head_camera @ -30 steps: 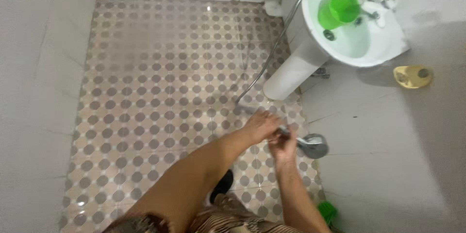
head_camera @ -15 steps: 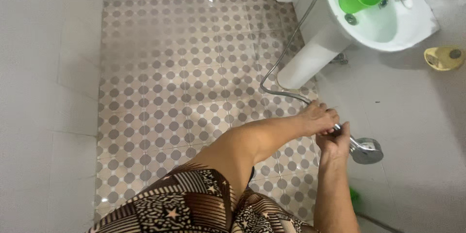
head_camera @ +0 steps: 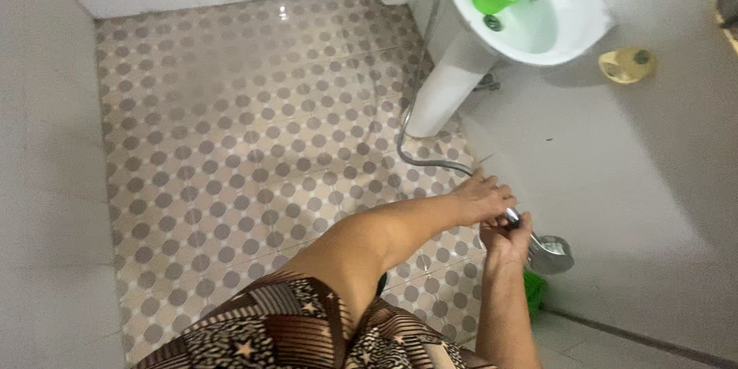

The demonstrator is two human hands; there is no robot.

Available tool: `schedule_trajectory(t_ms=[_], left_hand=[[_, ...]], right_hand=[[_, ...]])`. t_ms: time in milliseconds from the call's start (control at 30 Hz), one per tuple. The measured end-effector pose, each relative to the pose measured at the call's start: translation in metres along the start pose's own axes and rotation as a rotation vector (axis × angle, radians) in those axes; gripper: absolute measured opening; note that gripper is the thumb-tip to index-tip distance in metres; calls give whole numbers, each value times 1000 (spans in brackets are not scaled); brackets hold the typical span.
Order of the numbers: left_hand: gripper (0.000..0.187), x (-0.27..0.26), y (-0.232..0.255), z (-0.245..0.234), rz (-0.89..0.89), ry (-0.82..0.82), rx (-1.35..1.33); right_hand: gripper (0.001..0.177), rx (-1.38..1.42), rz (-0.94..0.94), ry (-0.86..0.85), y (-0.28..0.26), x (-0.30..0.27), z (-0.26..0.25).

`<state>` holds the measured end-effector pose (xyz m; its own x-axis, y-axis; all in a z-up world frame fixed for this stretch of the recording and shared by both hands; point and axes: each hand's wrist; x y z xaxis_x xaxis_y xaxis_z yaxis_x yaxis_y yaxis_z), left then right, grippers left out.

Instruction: The person holds a shower head and attempts to connect it to a flexible hose by threading the connection point by hand.

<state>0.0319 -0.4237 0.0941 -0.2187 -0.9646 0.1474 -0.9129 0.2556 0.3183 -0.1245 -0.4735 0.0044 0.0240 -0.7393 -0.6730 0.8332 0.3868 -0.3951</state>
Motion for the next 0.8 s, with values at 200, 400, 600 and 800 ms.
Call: schedule_trajectory(t_ms=[200,400,600,800], left_hand=[[27,9,-23,11,-7,84,43],[29,12,-35,-5,-44,187,103],[32,6,-51,-18,-140,165,138],[31,-4,-68,-31,-213,144,183]], right_hand=[[31,-60,34,-85,-4,11,24],[35,-27,126,-147,5,28,46],[33,-100,176,-233,23,49,62],[31,-172,182,-227,46,46,82]])
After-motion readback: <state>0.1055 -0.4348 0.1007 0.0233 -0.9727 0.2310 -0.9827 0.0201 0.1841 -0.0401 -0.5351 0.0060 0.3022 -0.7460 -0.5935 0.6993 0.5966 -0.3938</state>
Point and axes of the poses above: each hand's wrist, its own x-axis towards the middle knuckle, its own z-axis out of the palm, y = z × x, and after that the axes turned 5 degrees about -z, right-handed
